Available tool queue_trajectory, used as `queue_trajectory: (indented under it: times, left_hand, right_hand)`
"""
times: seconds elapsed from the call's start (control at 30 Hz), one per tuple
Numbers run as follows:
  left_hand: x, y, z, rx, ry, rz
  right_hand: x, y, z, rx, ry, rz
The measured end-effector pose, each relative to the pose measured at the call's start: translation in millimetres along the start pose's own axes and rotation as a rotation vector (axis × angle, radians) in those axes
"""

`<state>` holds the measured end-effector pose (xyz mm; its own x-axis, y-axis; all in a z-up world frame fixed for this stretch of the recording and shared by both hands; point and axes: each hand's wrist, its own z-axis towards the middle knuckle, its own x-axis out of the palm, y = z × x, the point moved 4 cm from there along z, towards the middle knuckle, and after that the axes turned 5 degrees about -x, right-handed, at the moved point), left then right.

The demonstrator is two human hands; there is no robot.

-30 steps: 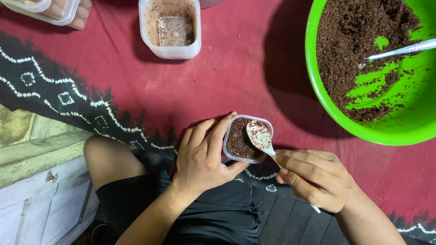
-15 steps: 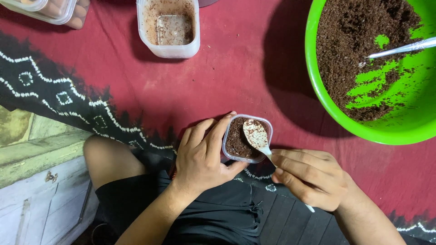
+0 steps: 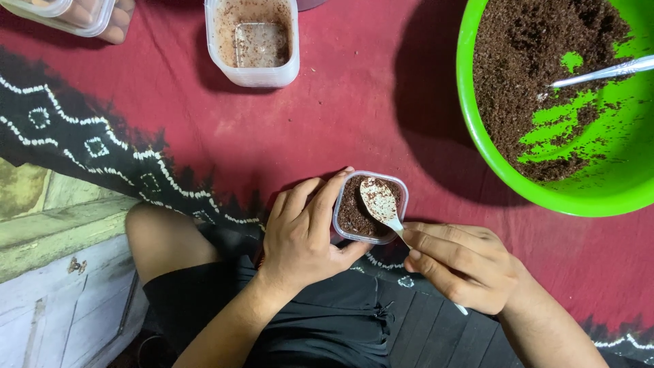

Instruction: The person scoops dark soil from a large green bowl into small square plastic containers using a white spoon. They repeatedly fill the containers and level the soil surface with the spoon.

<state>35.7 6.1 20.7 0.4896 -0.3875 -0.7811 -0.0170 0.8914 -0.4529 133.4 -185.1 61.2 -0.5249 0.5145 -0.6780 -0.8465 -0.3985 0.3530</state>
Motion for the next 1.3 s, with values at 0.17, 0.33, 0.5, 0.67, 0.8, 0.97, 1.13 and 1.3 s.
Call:
queue_trajectory:
  times: [0.17,0.33,0.5,0.67,0.8,0.97,1.13,1.3]
  left_hand:
    - [0.9,0.5,-0.9,-0.007,0.007,0.001]
    - [1.3,-0.1,-0.9,0.002,0.004,0.004]
    - [1.6,0.4,-1.3,-0.006,0.004,0.004]
    - [0.2,-0.4,0.2,0.004,-0.003,0.002]
    - [0.8,0.5,-0.7,0.006,-0.011,0.003]
    - [1.1,0.3,-0.7,-0.002,-0.001,0.000]
    - [-0.3,-0.6,0.6,0.007,-0.013,-0.003]
    - [1.0,0.2,-0.2,0.000,0.004,-0.016]
  right_hand:
    - [-2.5,3.8,-1.4,-0.010,-0.007,-0.034]
    - [-0.3,0.8,-1.4,0.031,-0.004,-0.010]
    - [1.8,-1.8,-2.8,0.032,-0.004,0.012]
    - [0.2,-0.6,-7.1,0.081,0.000,0.034]
    - [-0.7,1.4,-7.9,0.057,-0.008,0.037]
    - [2.3,-2.0,-0.9,0.026,-0.006,-0.030]
    - [1.7,-1.7,-2.7,0.029,0.000,-0.023]
    - [-0.4,1.7,2.5,-0.025,-0.026,-0.041]
